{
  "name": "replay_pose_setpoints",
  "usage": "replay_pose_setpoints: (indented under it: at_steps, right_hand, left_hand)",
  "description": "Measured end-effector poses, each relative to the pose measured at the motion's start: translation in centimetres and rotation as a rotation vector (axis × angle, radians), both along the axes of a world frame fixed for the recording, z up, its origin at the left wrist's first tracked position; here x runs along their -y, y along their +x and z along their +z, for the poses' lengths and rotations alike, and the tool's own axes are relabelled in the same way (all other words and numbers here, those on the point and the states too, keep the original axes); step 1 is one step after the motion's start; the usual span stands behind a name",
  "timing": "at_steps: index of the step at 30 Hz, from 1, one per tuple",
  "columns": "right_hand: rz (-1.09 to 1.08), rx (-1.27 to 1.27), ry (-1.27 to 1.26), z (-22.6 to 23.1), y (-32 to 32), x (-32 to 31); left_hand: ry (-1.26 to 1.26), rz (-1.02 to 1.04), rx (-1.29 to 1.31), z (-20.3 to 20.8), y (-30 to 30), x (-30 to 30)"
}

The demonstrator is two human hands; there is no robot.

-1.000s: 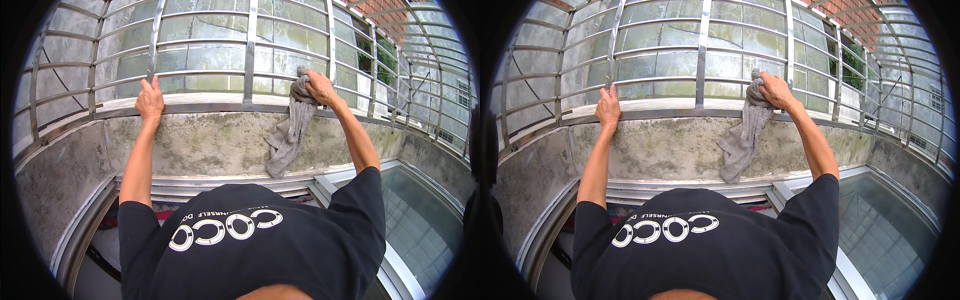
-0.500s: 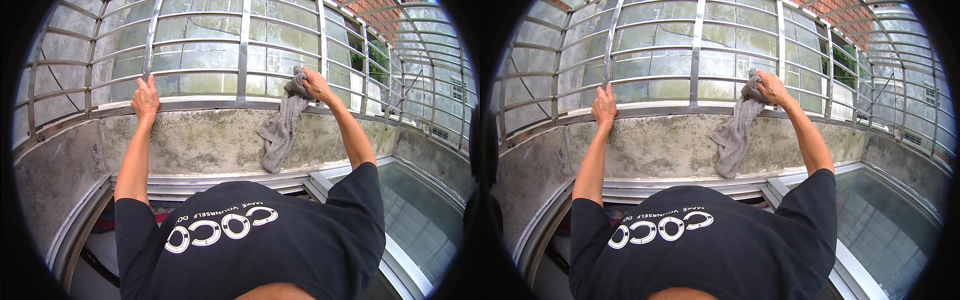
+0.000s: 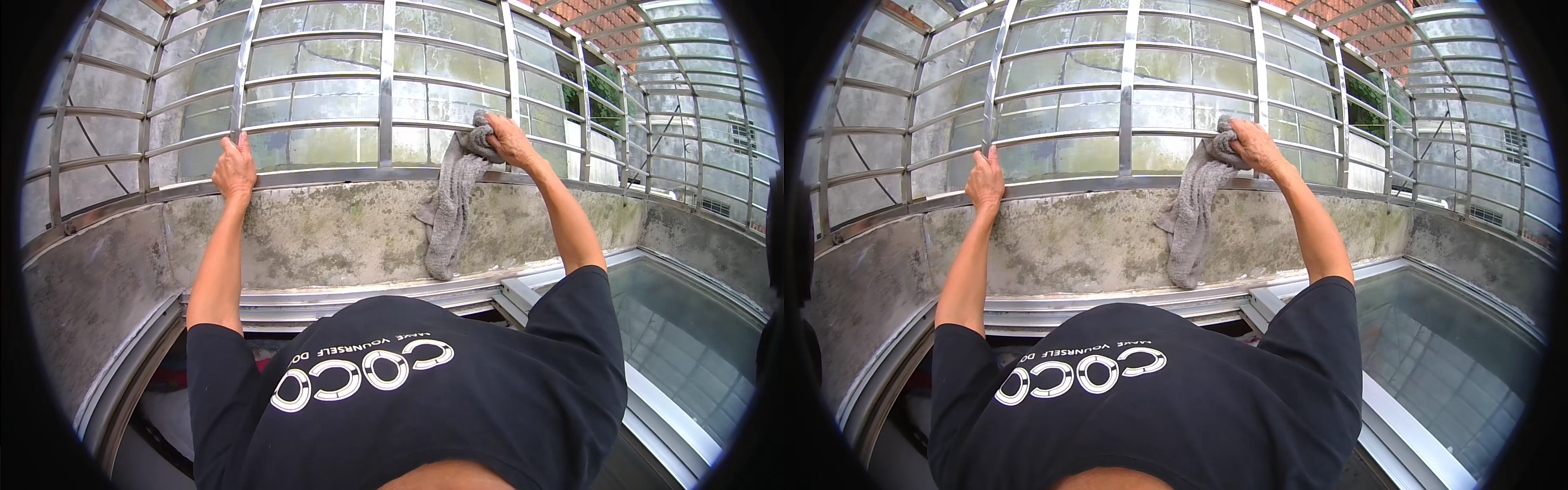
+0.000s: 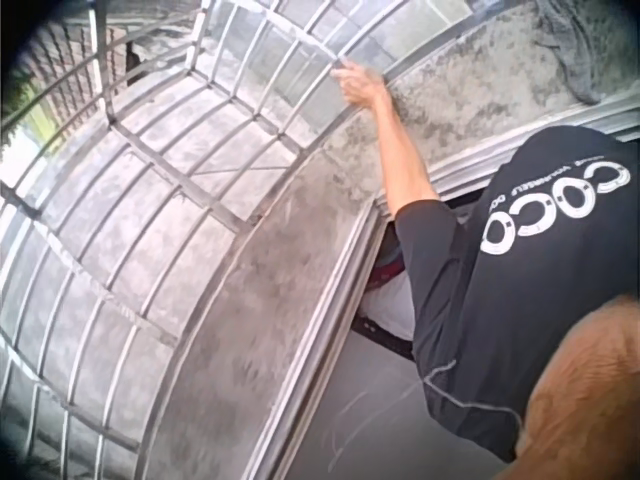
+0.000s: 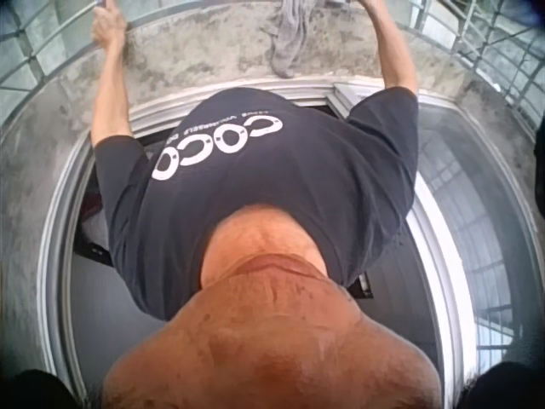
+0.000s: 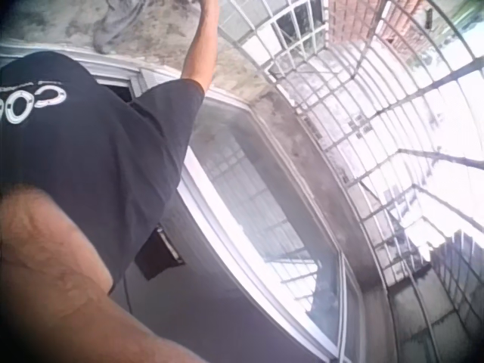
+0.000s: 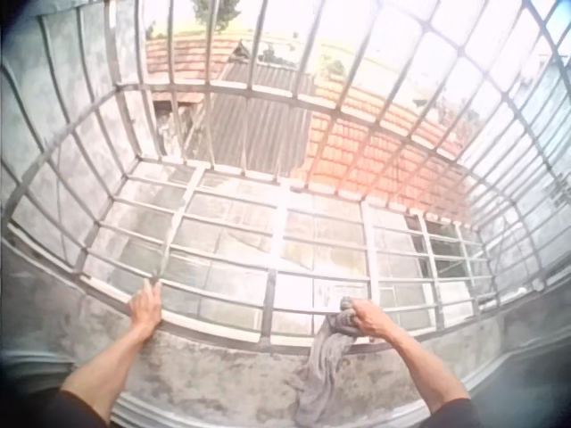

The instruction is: The person wipes a metal window grille and window frame with a cloth, then moves inside to wipe a bed frame and the floor. The person uses a cloth to clean multiple surfaces in sequence.

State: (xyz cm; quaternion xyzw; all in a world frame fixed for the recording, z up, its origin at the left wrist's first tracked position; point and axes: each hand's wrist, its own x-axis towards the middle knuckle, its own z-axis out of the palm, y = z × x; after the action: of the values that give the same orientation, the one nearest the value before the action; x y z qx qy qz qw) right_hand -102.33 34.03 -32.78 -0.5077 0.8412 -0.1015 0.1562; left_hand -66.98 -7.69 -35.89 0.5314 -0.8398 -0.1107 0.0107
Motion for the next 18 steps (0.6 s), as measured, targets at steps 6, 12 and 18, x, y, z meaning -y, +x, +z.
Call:
replay_pose_setpoints:
  at_steps: [6,12,18]
  right_hand:
    - [-0.034,0.038,0.031,-0.2,2.5,4.3]
    - [0.119,-0.024,-0.194,-0.8,8.7,12.5]
    - [0.013,-0.136,-0.009,-0.1,1.7,1.0]
  left_hand:
    - [-0.013,0.004,0.008,-0.2,0.0,-0.3]
    - [-0.042,-0.016,-0.019,0.0,0.0,0.2]
    - [-0.022,0.001,-0.021,0.7,0.1,-0.2]
